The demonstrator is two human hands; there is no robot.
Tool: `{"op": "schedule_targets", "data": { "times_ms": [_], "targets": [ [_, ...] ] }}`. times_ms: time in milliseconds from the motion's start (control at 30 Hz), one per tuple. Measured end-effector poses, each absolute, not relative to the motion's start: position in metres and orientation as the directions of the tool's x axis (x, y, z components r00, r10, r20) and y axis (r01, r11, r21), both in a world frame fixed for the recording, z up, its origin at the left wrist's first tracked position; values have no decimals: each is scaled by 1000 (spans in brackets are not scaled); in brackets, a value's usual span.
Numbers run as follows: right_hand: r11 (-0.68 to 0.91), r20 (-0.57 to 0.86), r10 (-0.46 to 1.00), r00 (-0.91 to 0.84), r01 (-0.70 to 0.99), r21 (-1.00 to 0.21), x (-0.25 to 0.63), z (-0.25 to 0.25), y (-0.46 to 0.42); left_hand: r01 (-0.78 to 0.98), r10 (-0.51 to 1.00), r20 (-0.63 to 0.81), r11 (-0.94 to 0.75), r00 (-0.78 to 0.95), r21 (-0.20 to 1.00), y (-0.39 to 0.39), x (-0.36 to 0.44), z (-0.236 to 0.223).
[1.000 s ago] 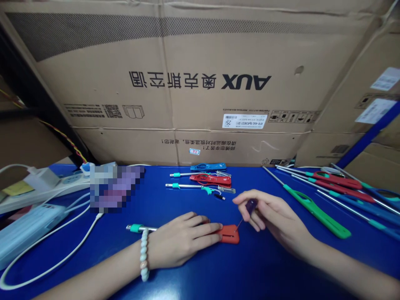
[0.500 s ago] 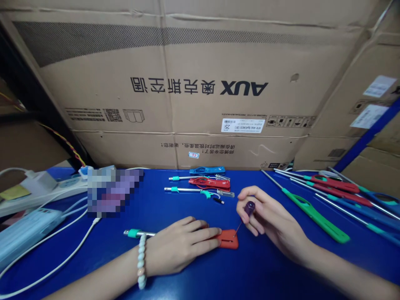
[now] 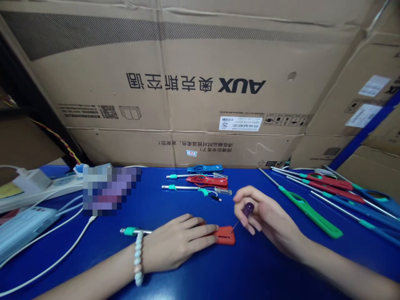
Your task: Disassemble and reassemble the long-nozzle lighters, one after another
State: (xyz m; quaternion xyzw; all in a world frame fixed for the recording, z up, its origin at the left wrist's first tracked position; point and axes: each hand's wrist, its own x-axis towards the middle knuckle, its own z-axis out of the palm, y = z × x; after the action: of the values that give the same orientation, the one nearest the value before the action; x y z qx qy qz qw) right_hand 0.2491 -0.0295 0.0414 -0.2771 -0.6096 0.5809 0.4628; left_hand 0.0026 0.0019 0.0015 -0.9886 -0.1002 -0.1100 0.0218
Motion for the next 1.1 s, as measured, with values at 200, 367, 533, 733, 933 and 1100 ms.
{"op": "schedule_targets", "data": {
  "times_ms": [200, 367, 533, 733, 933, 1100],
  "targets": [
    [208, 257, 867, -428, -158, -965, 251, 39, -26, 214, 207, 166, -976, 964, -28, 1, 1, 1],
    [202, 254, 876, -410, -167, -965, 252, 39, -25, 216, 212, 155, -976, 965, -13, 2, 1, 0],
    [249, 274, 876, -397, -113, -962, 252, 42, -26, 219, 217, 144, -976, 966, -2, 2, 1, -1],
    [669, 642, 736, -215, 374, -642, 270, 41, -15, 275, 269, 171, -961, 948, -17, 3, 1, 0],
    [724, 468, 472, -747, 631, 279, 297, 13, 30, 319, 316, 218, -947, 924, 19, 5, 0, 0],
    [669, 181, 662, -728, 682, 296, 304, 3, 39, 329, 335, 236, -942, 912, 64, 8, -1, -2]
  ]
}}
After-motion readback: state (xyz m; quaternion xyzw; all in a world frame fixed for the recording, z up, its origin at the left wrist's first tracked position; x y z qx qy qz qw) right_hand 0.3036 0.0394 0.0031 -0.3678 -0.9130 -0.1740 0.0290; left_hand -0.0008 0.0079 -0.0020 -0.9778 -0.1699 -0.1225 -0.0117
